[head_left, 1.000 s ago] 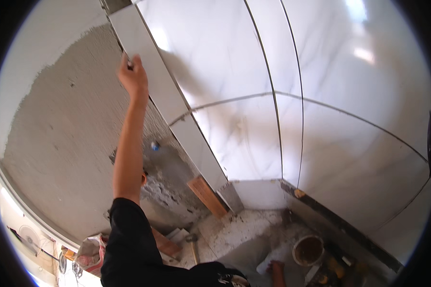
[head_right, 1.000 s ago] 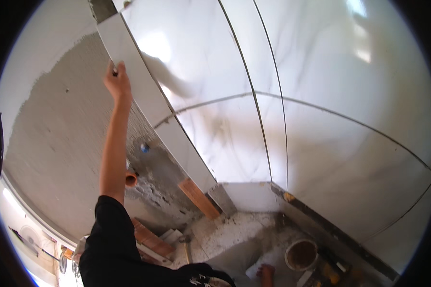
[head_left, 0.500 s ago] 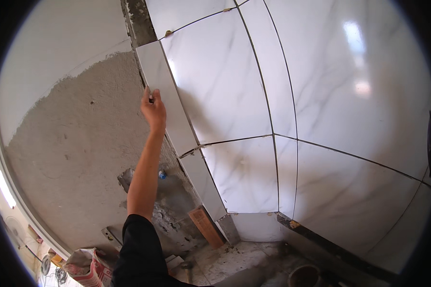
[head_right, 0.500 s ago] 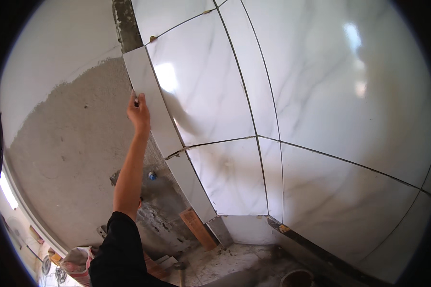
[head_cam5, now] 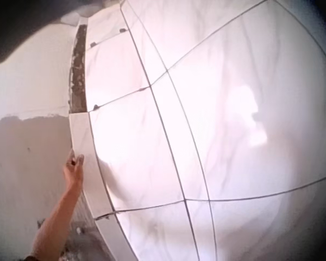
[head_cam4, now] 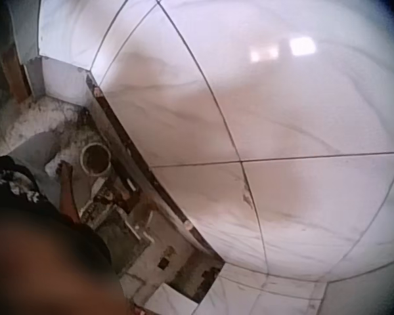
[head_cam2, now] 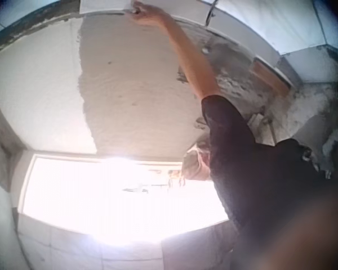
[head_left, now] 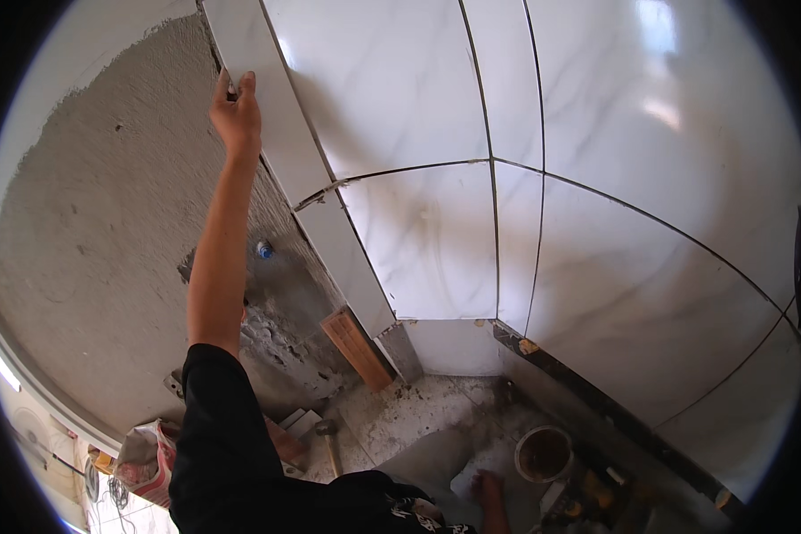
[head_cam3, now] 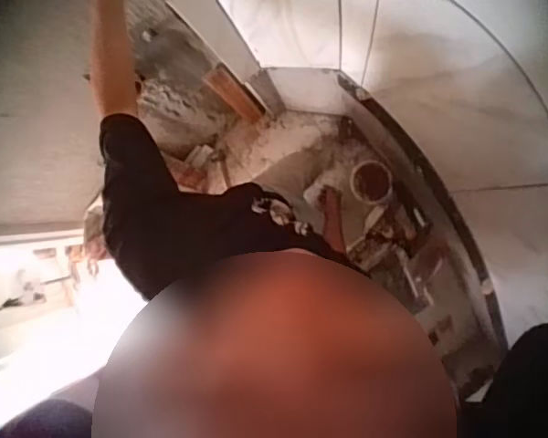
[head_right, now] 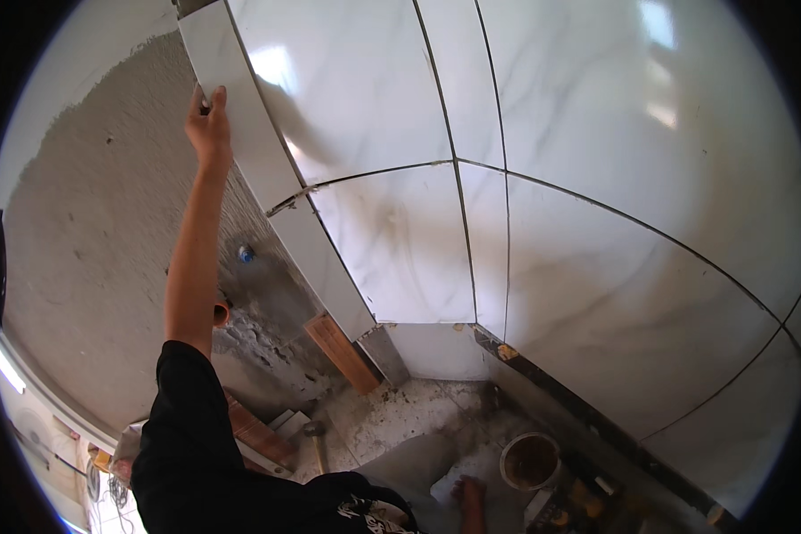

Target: Installing wall tiles in a bathroom corner, including placing spacers, applying mortar, and positioning tiles.

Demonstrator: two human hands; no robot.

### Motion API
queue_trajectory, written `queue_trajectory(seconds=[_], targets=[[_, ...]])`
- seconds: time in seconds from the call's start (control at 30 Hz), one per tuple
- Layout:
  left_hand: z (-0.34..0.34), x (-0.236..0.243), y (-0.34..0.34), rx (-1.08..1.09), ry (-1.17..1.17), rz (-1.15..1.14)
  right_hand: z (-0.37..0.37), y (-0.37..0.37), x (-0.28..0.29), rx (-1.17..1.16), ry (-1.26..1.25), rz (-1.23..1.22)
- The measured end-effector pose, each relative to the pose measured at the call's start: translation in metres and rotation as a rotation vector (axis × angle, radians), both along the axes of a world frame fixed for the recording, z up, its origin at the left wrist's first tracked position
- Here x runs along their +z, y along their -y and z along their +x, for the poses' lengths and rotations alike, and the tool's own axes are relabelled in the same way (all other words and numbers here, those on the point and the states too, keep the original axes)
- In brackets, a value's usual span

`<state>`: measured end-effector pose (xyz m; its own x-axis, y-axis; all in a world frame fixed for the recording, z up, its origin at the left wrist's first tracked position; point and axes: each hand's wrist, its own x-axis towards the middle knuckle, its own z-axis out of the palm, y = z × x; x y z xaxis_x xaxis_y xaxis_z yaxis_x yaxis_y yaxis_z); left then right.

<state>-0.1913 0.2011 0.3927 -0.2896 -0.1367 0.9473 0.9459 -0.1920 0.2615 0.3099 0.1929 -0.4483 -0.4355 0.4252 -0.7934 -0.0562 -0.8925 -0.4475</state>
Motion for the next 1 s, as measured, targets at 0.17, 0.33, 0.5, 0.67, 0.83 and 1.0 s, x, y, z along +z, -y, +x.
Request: queue_trajectory(seconds=[0.17,0.33,0.5,0.67,0.83,1.0], targets=[[-0.001,-0.002,0.002,0.024,0.005,0.016,0.002,0.001,0.023,0.006,0.030,-0.053],[-0.004,0.003,0.003,-0.016,0.043,0.034,0.003,0.000,0.031,-0.020,0.002,-0.040],[-0.003,0.006,0.002,-0.048,0.038,0.075,0.001,0.000,0.039,0.000,0.050,-0.008],[-0.003,0.007,-0.001,-0.071,0.087,0.071,0.000,0.001,0.035,-0.004,0.040,-0.005],[-0.009,0.005,0.009,-0.045,0.112,0.098,0.001,-0.002,0.027,-0.006,0.028,0.000],[0.000,0.008,0.001,-0.109,0.093,0.093,0.001,-0.004,0.034,0.000,0.004,-0.003]])
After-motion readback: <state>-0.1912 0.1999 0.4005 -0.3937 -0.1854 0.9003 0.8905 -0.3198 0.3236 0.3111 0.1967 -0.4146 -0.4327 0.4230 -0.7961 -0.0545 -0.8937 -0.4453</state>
